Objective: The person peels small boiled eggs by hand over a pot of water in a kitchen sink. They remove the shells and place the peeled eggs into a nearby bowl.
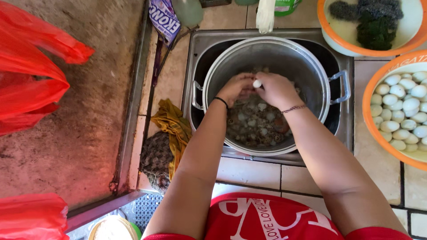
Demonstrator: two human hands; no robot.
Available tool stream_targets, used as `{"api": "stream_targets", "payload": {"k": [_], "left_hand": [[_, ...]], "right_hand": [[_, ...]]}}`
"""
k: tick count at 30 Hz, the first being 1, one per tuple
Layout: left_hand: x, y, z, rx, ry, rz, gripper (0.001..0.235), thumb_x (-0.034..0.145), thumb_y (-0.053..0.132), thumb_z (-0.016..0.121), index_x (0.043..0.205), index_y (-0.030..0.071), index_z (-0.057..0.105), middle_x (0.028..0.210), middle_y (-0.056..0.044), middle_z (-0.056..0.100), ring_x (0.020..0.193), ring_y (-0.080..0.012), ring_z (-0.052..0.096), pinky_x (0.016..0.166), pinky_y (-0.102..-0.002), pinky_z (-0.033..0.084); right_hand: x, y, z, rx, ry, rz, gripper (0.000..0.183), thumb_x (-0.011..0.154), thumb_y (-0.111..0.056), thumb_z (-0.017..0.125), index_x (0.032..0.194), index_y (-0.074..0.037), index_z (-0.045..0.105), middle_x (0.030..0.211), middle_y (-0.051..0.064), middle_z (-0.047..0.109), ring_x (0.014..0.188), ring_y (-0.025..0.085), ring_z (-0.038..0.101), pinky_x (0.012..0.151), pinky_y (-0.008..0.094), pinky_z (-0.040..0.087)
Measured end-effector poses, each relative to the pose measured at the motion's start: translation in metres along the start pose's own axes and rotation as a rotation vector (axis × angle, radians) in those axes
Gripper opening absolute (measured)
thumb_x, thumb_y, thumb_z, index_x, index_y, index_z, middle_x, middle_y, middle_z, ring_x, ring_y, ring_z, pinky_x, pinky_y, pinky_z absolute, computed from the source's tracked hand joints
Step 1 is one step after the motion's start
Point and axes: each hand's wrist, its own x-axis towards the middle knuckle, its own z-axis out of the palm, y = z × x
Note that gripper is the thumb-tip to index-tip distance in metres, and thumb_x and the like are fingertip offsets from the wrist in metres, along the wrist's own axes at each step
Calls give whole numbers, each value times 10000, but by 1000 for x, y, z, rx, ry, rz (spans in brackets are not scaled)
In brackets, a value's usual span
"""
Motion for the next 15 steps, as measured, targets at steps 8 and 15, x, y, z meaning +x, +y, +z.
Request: {"api": "stream_targets", "payload": {"k": [8,15], "left_hand": [[-28,10,12,1279,176,-192,274,993,204,633,1159,25,758,1104,-204,762,912,-321,741,793,-456,620],[-16,-8,18,1190,290,31,462,902,97,676,1354,130,582,1202,-205,660,1012,-378,668,837,-523,587]], "right_hand": [[-64,57,-84,64,321,158,264,907,-260,819,1149,-166,770,1000,91,766,871,258,734,739,398,564],[-117,150,-132,429,478,200,426,988,-158,625,1376,-13,524,1263,130,611,1058,178,688,832,319,561]]}}
